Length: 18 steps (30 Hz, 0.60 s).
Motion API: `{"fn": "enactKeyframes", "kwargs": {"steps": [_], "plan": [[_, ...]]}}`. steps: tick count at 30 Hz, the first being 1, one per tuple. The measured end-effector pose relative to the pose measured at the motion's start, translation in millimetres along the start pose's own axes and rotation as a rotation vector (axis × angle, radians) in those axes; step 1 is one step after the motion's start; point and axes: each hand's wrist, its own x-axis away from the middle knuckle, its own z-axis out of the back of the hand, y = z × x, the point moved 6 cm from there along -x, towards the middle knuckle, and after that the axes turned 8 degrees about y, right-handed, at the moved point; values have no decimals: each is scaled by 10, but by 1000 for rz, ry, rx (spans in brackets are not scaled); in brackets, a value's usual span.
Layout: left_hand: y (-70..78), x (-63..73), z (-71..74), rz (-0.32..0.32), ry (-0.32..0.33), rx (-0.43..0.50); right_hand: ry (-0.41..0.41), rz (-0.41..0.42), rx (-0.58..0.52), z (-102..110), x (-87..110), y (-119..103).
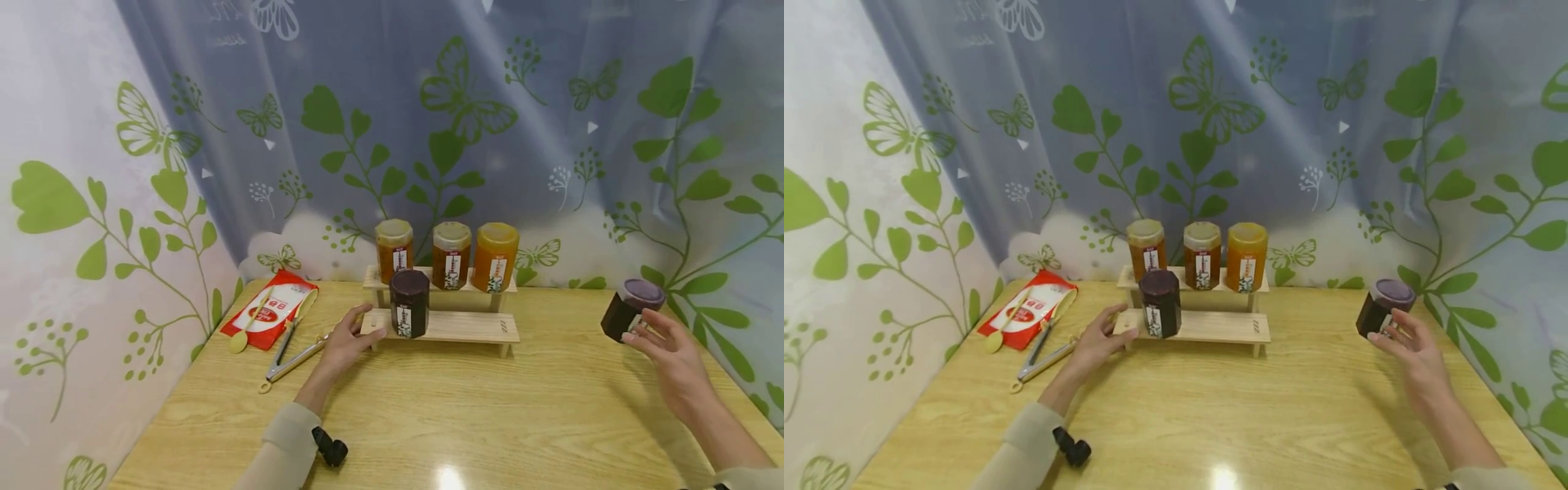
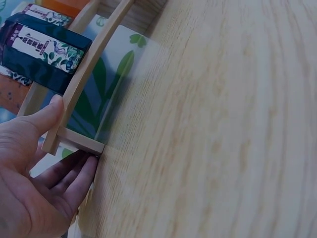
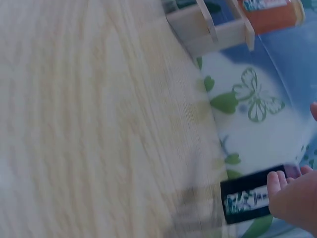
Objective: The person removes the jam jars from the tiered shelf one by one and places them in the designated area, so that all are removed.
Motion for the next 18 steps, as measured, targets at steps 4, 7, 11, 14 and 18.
{"fn": "enactKeyframes", "kwargs": {"steps": [4,7,11,14,18], "plan": [[-13,-7,-5,7,-1,-4,-93,66,-17,-188,31,-44],[2,6,-15,11,9,-7,-200,98,-19,-377,60,-92],[158,114,-16,18,17,-8,-303,114,46,-640,109,-144],[283,190,-1,17,11,-10,-335,112,96,-820,128,-163],[321,209,6,0,8,-17,-371,110,109,-1036,151,-164]]}}
